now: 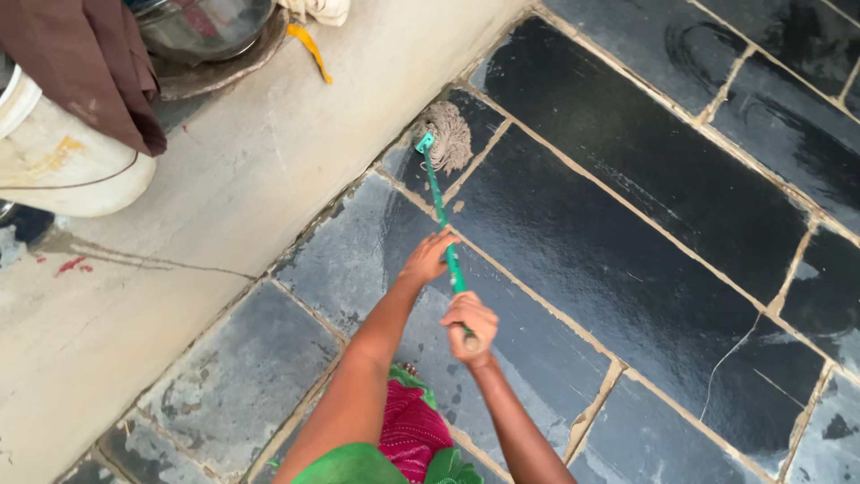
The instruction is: The person mops a dark tiled floor with a mop, moving it across the surface and reaching into corners and along the base of walls.
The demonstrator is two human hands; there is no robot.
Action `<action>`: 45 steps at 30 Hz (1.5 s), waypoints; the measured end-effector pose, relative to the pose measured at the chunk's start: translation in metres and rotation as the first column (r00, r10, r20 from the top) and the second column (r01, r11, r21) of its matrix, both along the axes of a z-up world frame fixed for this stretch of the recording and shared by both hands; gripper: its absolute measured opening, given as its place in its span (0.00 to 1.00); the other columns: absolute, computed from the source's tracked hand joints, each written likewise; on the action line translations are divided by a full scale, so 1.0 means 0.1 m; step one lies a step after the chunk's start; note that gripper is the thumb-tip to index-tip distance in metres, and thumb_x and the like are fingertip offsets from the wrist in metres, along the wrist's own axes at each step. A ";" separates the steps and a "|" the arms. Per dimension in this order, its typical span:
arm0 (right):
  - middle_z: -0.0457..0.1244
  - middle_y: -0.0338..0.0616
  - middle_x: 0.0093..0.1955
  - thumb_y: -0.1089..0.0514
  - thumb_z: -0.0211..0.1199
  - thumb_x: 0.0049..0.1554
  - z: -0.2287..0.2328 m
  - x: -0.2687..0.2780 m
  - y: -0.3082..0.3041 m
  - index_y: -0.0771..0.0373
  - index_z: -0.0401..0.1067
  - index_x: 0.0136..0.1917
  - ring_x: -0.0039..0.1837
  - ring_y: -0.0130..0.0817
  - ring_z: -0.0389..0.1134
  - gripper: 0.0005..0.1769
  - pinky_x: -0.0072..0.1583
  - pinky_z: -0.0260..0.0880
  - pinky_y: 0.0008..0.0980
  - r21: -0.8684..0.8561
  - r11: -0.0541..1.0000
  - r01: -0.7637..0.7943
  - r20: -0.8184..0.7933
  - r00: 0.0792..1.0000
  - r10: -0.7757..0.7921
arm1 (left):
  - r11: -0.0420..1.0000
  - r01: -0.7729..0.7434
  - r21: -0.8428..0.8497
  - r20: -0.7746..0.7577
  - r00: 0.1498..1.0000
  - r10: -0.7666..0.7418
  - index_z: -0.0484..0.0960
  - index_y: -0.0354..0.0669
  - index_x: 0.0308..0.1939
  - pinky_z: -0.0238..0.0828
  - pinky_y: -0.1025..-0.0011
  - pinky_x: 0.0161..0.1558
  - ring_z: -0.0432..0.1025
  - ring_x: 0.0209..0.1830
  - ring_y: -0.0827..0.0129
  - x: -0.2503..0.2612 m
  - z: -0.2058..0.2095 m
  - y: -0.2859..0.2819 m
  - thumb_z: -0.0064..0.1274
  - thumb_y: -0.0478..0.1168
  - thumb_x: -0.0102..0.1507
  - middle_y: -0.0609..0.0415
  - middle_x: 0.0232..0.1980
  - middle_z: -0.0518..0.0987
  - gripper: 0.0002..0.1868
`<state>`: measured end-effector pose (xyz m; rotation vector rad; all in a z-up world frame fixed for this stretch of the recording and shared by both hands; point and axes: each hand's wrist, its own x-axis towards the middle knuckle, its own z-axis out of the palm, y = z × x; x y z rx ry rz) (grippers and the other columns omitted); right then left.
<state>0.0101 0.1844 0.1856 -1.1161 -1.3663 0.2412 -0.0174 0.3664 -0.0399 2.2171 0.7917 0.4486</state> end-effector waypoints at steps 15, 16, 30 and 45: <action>0.67 0.50 0.39 0.51 0.56 0.63 1.37 1.20 -0.38 0.70 0.73 0.40 0.46 0.45 0.74 0.19 0.50 0.75 0.36 0.102 0.962 0.252 0.312 0.911 -0.272 | 0.995 0.092 0.024 -0.091 0.992 -0.089 0.79 0.52 0.43 0.73 0.58 0.57 0.68 0.62 0.58 1.25 0.95 -0.48 0.67 0.46 0.54 0.60 0.52 0.78 0.16; 0.67 0.50 0.39 0.49 0.56 0.64 1.38 1.28 -0.43 0.71 0.73 0.41 0.44 0.44 0.74 0.22 0.49 0.75 0.35 0.135 0.955 0.265 0.295 0.909 -0.294 | 0.996 0.088 0.003 -0.120 0.989 -0.088 0.80 0.53 0.43 0.73 0.58 0.58 0.68 0.62 0.58 1.30 1.03 -0.55 0.67 0.49 0.55 0.61 0.52 0.78 0.17; 0.66 0.60 0.40 0.43 0.64 0.67 1.13 1.69 -1.11 0.76 0.68 0.47 0.41 0.41 0.72 0.29 0.48 0.76 0.34 0.220 0.963 0.158 -0.041 0.987 -0.153 | 0.997 -0.022 -0.076 -0.352 0.936 -0.006 0.83 0.58 0.52 0.65 0.46 0.63 0.62 0.69 0.60 0.73 1.50 -1.43 0.60 0.58 0.59 0.63 0.59 0.79 0.20; 0.62 0.53 0.39 0.48 0.62 0.65 0.15 -0.07 -0.35 0.73 0.67 0.44 0.36 0.37 0.67 0.23 0.46 0.77 0.42 0.189 0.942 -0.276 -0.295 0.899 0.323 | 0.858 -0.500 -0.113 -0.472 0.788 0.397 0.82 0.55 0.52 0.66 0.47 0.60 0.64 0.68 0.57 -2.03 0.68 -1.91 0.63 0.56 0.57 0.59 0.59 0.80 0.22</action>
